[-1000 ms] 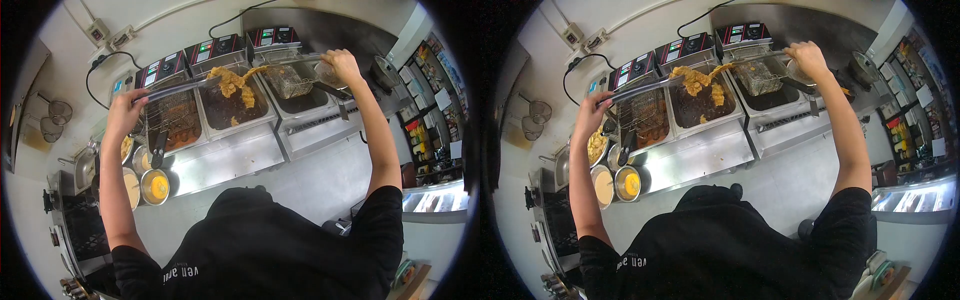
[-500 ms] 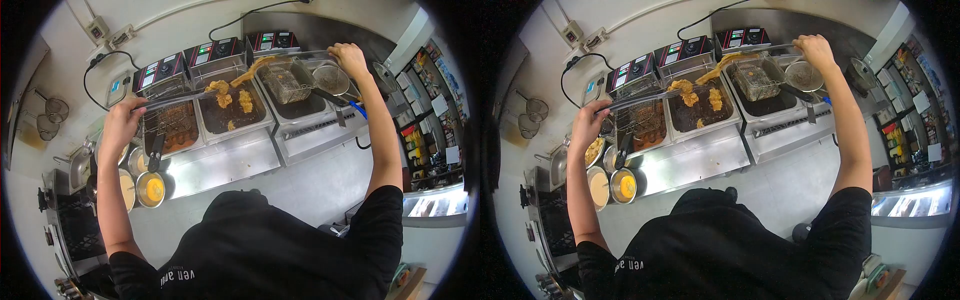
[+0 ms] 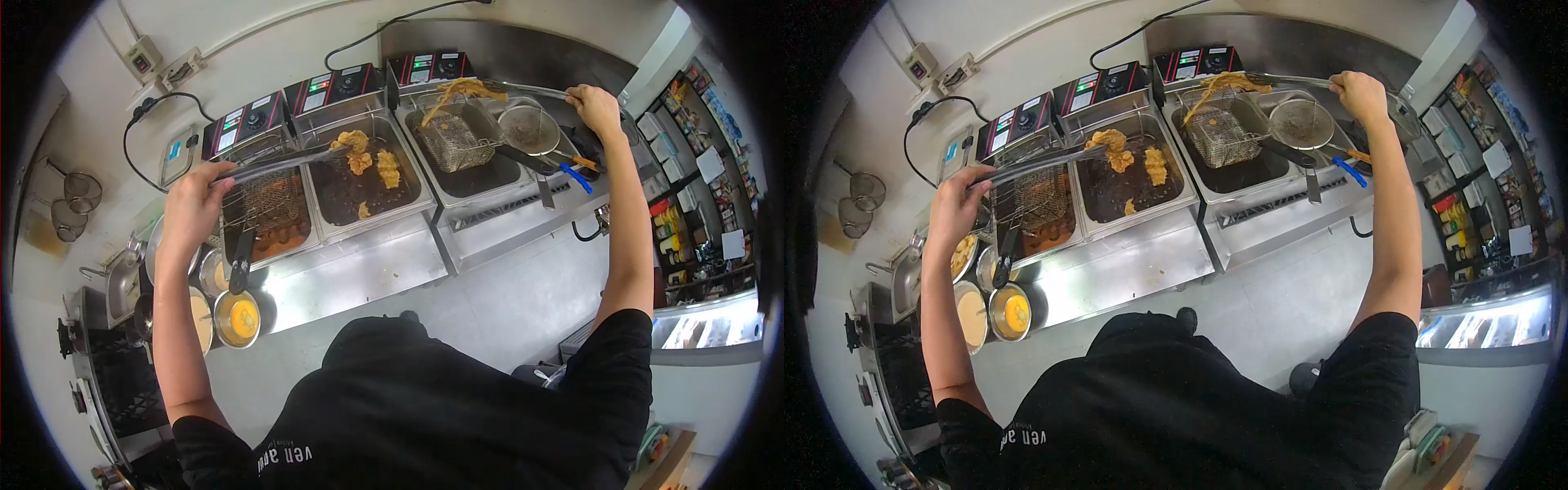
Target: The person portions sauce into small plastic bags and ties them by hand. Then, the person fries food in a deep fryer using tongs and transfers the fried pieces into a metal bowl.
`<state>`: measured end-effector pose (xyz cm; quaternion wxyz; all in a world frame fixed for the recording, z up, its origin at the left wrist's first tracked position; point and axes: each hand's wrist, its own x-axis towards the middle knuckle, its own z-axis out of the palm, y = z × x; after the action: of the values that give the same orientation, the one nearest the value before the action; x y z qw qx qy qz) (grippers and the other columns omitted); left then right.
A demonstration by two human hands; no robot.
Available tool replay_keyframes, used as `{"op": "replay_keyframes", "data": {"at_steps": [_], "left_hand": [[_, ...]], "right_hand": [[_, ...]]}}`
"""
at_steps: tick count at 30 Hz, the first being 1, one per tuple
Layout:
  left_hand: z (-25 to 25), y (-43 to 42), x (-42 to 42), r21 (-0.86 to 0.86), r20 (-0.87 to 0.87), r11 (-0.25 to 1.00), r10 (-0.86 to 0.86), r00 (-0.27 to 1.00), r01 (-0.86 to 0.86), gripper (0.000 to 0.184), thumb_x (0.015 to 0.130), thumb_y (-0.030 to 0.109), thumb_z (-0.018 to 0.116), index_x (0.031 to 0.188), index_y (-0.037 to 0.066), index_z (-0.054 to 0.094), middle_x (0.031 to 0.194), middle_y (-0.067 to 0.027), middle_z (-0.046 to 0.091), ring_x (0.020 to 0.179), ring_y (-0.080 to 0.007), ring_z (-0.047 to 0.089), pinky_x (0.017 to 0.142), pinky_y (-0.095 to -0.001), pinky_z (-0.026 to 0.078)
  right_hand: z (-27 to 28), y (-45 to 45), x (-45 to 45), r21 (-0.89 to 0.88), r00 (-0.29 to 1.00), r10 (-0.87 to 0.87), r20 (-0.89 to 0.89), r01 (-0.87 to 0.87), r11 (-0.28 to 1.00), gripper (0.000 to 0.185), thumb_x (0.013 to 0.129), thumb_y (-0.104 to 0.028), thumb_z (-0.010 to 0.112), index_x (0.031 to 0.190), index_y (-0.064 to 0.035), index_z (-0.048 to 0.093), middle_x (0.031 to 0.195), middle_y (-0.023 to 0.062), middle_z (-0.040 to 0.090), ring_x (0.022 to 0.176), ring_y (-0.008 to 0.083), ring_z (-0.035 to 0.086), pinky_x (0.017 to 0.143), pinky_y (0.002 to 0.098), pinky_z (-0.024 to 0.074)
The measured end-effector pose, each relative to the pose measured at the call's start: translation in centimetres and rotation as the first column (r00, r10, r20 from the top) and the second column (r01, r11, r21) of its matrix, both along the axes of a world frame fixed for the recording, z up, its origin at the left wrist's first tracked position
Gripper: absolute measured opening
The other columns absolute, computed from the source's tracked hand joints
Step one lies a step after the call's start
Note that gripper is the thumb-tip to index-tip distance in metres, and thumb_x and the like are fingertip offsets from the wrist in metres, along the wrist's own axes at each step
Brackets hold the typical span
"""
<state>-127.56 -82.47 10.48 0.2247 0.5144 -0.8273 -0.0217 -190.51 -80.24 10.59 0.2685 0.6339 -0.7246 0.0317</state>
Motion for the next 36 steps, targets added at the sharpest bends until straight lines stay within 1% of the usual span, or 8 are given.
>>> {"op": "replay_keyframes", "data": {"at_steps": [3, 5, 13, 18, 26, 27, 30, 36], "left_hand": [[0.3, -0.5, -0.9, 0.008, 0.002, 1.0, -0.009, 1.0, 0.009, 0.02, 0.084, 0.014, 0.064, 0.103, 0.007, 0.068, 0.091, -0.0154, 0.067, 0.08, -0.0319, 0.064, 0.071, -0.0391, 0.048], [0.9, -1.6, -1.9, -0.092, 0.024, 0.992, -0.087, 0.996, 0.089, 0.02, 0.085, 0.015, 0.063, 0.102, 0.007, 0.068, 0.089, -0.0162, 0.067, 0.081, -0.0328, 0.064, 0.071, -0.0396, 0.049], [5.4, -4.0, -11.7, -0.215, 0.031, 0.96, -0.178, 0.984, 0.18, 0.021, 0.086, 0.018, 0.062, 0.104, 0.008, 0.068, 0.088, -0.0158, 0.068, 0.081, -0.0329, 0.065, 0.071, -0.0398, 0.049], [2.9, -5.8, -18.9, -0.348, 0.074, 0.896, -0.267, 0.961, 0.276, 0.019, 0.084, 0.017, 0.062, 0.1, 0.009, 0.069, 0.089, -0.015, 0.068, 0.082, -0.0334, 0.066, 0.072, -0.0433, 0.052], [-4.2, -5.8, -26.6, -0.384, 0.265, 0.818, -0.347, 0.899, 0.429, 0.007, 0.07, 0.006, 0.062, 0.074, 0.002, 0.066, 0.079, -0.0141, 0.065, 0.073, -0.0291, 0.066, 0.061, -0.0396, 0.055], [-4.7, -5.6, -27.3, -0.334, 0.297, 0.844, -0.328, 0.897, 0.419, 0.014, 0.075, 0.008, 0.062, 0.087, 0.003, 0.068, 0.084, -0.012, 0.066, 0.078, -0.029, 0.066, 0.065, -0.0393, 0.054], [-5.5, -4.9, -28.5, -0.405, 0.349, 0.79, -0.331, 0.877, 0.46, 0.011, 0.071, 0.007, 0.061, 0.08, 0.002, 0.066, 0.084, -0.012, 0.065, 0.08, -0.027, 0.065, 0.062, -0.0366, 0.055], [-5.4, -4.5, -29.6, -0.41, 0.459, 0.799, -0.237, 0.856, 0.441, 0.014, 0.072, 0.007, 0.059, 0.085, 0.002, 0.063, 0.083, -0.0097, 0.062, 0.079, -0.0244, 0.063, 0.062, -0.0347, 0.054]], "right_hand": [[-0.6, -0.1, 0.1, 0.047, 0.998, -0.054, -0.029, 0.055, 0.997, 0.022, 0.084, -0.029, 0.062, 0.1, -0.0181, 0.072, 0.089, 0.0104, 0.069, 0.085, 0.0293, 0.066, 0.074, 0.0412, 0.0523], [-1.0, -0.5, 0.0, 0.051, 0.998, -0.061, -0.032, 0.063, 0.997, 0.021, 0.084, -0.03, 0.063, 0.1, -0.0184, 0.072, 0.089, 0.0111, 0.069, 0.085, 0.0293, 0.066, 0.074, 0.0411, 0.0525], [0.9, -0.4, 0.9, 0.08, 0.989, -0.148, 0.019, 0.146, 0.986, 0.021, 0.083, -0.027, 0.064, 0.1, -0.0183, 0.073, 0.091, 0.0117, 0.069, 0.087, 0.0294, 0.066, 0.076, 0.0404, 0.0524], [2.0, 0.0, -0.1, 0.051, 0.991, -0.131, 0.001, 0.131, 0.99, 0.02, 0.082, -0.026, 0.065, 0.099, -0.0168, 0.073, 0.09, 0.0119, 0.07, 0.086, 0.0294, 0.067, 0.075, 0.0403, 0.0524], [1.4, -0.3, -0.6, 0.067, 0.993, -0.113, -0.02, 0.114, 0.991, 0.019, 0.081, -0.025, 0.065, 0.095, -0.0159, 0.073, 0.086, 0.0132, 0.069, 0.084, 0.0287, 0.067, 0.073, 0.0403, 0.0529], [1.4, -0.2, -0.5, 0.081, 0.993, -0.118, -0.014, 0.119, 0.99, 0.019, 0.081, -0.025, 0.065, 0.096, -0.0159, 0.073, 0.086, 0.0128, 0.069, 0.084, 0.0288, 0.067, 0.073, 0.0403, 0.053], [1.0, -0.3, -0.7, 0.078, 0.995, -0.102, -0.005, 0.102, 0.992, 0.02, 0.082, -0.026, 0.065, 0.096, -0.0158, 0.073, 0.086, 0.0121, 0.07, 0.084, 0.029, 0.067, 0.073, 0.0405, 0.053], [1.0, -0.7, -0.2, 0.051, 0.997, -0.071, -0.002, 0.071, 0.996, 0.02, 0.082, -0.026, 0.065, 0.097, -0.0156, 0.073, 0.086, 0.0119, 0.07, 0.084, 0.029, 0.067, 0.073, 0.0406, 0.0528]]}}
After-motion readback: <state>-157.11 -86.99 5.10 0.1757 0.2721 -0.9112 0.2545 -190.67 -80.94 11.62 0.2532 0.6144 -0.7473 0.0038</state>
